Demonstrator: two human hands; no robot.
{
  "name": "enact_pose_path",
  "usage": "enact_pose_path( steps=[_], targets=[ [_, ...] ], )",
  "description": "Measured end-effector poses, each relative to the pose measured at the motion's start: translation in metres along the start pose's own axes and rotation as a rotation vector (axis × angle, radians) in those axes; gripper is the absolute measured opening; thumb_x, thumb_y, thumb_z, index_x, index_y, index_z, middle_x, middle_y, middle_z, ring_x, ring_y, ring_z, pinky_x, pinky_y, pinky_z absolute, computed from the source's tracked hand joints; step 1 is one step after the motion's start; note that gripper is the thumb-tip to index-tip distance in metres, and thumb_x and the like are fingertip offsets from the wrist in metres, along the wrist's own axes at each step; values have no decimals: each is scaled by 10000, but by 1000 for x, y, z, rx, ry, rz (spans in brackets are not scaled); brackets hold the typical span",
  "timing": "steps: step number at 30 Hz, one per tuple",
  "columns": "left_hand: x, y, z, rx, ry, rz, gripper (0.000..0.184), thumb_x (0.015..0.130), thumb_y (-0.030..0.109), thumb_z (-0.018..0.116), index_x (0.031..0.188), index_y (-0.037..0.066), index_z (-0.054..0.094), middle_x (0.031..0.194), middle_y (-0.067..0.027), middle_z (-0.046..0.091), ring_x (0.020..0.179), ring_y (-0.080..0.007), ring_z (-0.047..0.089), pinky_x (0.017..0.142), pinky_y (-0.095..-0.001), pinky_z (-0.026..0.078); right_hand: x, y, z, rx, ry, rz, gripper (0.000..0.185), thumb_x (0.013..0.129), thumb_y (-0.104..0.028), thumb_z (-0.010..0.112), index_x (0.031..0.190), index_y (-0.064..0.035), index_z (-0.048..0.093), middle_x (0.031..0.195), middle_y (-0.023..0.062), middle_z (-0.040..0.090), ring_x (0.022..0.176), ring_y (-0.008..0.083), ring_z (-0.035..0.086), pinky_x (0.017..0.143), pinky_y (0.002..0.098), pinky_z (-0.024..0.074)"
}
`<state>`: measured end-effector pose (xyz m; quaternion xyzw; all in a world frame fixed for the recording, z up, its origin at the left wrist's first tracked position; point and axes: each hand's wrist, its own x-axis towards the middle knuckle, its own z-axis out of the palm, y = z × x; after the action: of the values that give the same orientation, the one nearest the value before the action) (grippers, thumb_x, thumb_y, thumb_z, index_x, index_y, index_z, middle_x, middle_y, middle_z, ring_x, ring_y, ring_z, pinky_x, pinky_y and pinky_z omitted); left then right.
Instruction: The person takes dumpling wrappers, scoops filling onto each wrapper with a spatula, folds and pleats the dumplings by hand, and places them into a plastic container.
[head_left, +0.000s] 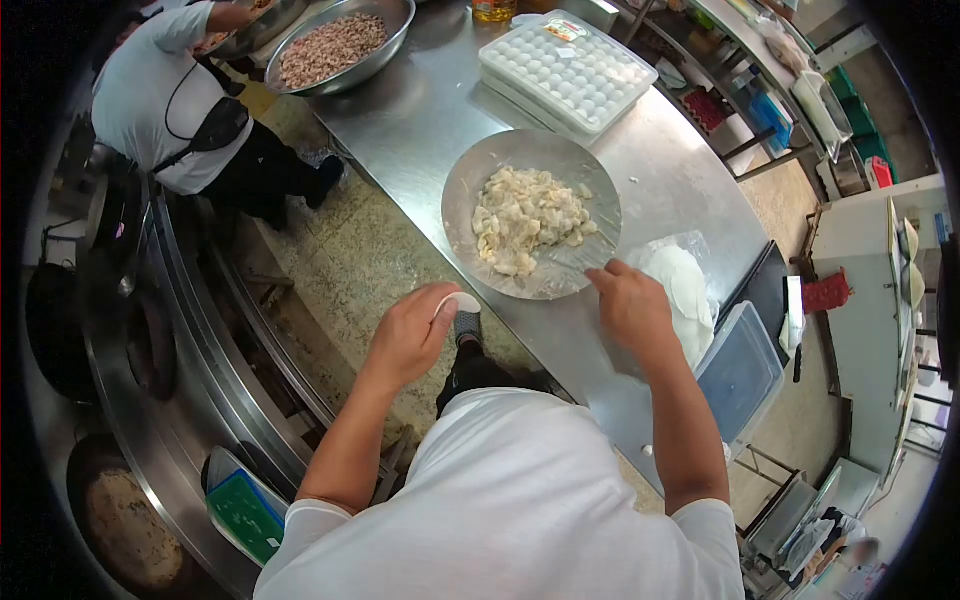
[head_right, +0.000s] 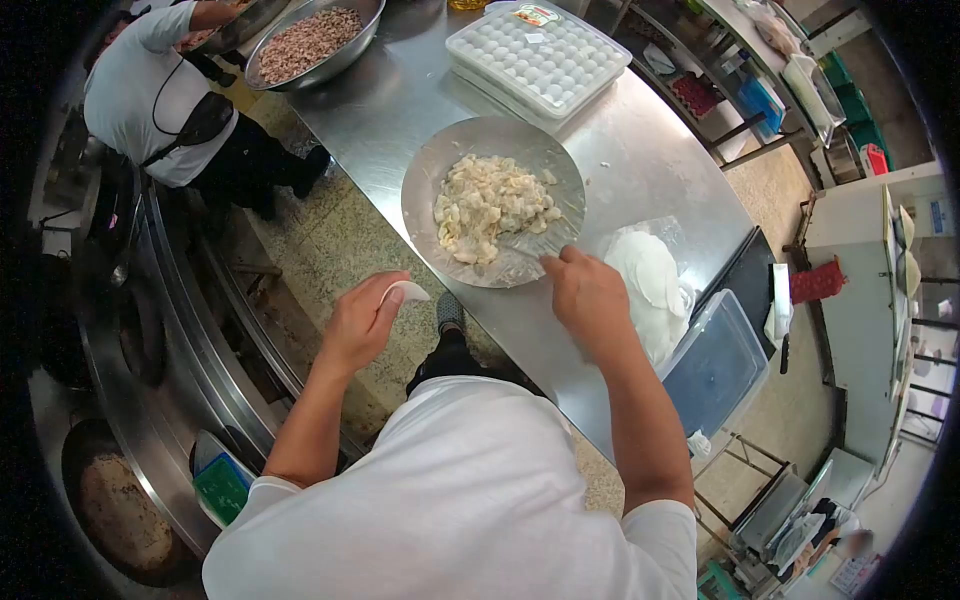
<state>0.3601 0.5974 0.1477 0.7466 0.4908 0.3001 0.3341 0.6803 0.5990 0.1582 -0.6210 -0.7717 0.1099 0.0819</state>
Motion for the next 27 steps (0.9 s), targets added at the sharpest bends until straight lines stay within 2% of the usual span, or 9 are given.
enact_pose_path(
  steps=[4,6,7,9,16,19,21,24,27],
  targets=[
    [-4,-5,15,-42,-1,-112,330,1042,238,521,1188,-34,638,1083,-216,692,991,-377,679,882,-416,521,-1,11,9,-70,-24,-5,253,838,-104,543,1001,-96,737,899,130,663,877,329,686,747,451,552],
    [-11,-21,27,-326,-66,-516,343,1050,260,522,1211,-16,646,1099,-174,706,1018,-293,687,898,-400,512,-9,11,10,9,-19,-21,245,833,-102,546,987,-97,737,892,122,663,848,332,688,730,455,554],
    [-17,-29,37,-324,-63,-524,343,1050,260,522,1211,-16,646,1099,-174,706,1018,-293,687,898,-400,512,-12,13,8,13,-25,-27,245,833,-102,546,987,-97,737,892,122,663,848,332,688,730,455,554],
    [-20,-39,60,-991,110,-809,363,1057,286,521,1250,0,632,1138,-124,702,1061,-222,669,927,-380,502,-17,18,-2,-32,-97,7,244,830,-96,544,978,-106,738,894,113,667,825,331,692,717,457,557],
    [-15,-43,104,-1363,214,-915,438,1065,373,494,1316,24,570,1274,-117,653,1140,-264,644,1021,-427,494,-6,27,8,-50,-71,4,239,838,-59,580,997,-93,755,889,121,688,817,341,689,715,445,544],
    [-9,-43,110,-1463,276,-933,478,1060,417,484,1309,19,571,1289,-131,650,1173,-287,637,1045,-445,485,-17,26,11,129,-118,-70,249,819,-62,582,1001,-104,745,932,129,690,831,351,688,728,452,556],
    [-7,-41,110,-1627,185,-905,461,1075,407,451,1307,23,557,1289,-138,641,1180,-286,629,1051,-457,485,-28,27,6,383,-133,-77,264,807,-33,623,1033,-97,743,944,130,699,826,349,682,712,434,548],
    [-6,-31,105,-1656,103,-979,514,1078,448,415,1320,15,551,1324,-149,627,1217,-301,614,1068,-468,480,-46,22,16,510,-102,-108,263,794,-22,659,1024,-107,755,892,111,681,788,325,675,691,413,542],
    [-9,-28,104,-1664,61,-963,542,1079,462,397,1337,8,543,1345,-156,617,1240,-307,604,1078,-468,476,-56,13,19,362,28,-153,254,783,-16,687,1003,-118,761,838,81,650,751,292,663,664,392,540]
  ],
)
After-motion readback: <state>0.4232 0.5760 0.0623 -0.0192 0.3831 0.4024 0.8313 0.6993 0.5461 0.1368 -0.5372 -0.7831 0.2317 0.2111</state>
